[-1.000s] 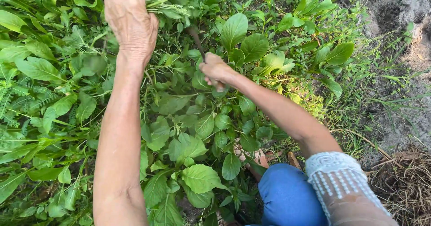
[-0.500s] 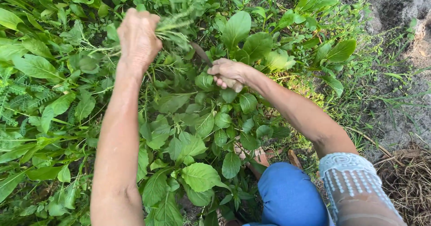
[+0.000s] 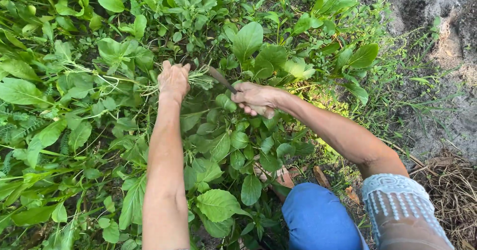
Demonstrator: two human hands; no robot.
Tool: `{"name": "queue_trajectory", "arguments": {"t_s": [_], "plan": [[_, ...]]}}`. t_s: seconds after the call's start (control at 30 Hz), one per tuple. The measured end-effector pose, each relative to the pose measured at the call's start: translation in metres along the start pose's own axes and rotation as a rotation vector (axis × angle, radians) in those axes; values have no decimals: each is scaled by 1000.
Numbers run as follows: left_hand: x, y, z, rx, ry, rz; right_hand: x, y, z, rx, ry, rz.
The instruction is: Weeding a garden by cutting plants at the base with a sickle
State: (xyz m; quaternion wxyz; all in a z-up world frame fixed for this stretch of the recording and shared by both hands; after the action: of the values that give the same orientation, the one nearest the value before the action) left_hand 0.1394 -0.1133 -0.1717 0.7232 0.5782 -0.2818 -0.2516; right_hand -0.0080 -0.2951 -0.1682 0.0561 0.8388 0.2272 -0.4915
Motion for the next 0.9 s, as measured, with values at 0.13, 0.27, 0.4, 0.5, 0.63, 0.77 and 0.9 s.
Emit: {"name": "queue_trajectory", "arguments": {"t_s": [0.13,0.27,0.4,0.5,0.63,0.77,0.9], "plan": [[-13,-20,-9,185,65,-266,-9,2,3,-106,15,37],[-16,-10,5,247,-8,-325,-16,-5,0,-160,24,73],[-17,13,16,226,-70,-203,-13,-22,-7,-165,17,84],[-17,27,20,210,-86,-238,-14,-33,-4,-167,3,90],[-16,43,11,141,-24,-185,-40,-33,2,-237,51,121],[-13,79,3,99,107,72,-77,-26,8,-212,135,182],[-13,96,-17,150,158,188,-112,-23,6,-236,116,253]]}}
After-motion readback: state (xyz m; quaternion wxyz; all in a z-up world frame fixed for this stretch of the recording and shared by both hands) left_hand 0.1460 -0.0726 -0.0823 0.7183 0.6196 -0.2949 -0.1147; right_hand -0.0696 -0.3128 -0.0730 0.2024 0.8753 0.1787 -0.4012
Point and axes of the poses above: each hand's wrist, its own x-axis towards the middle knuckle, its own y-axis out of the back of the hand, z = x × y, the point moved 8 cm from there along x, towards the middle knuckle, and after that the axes turned 14 degrees about -y, right-handed, at the moved point
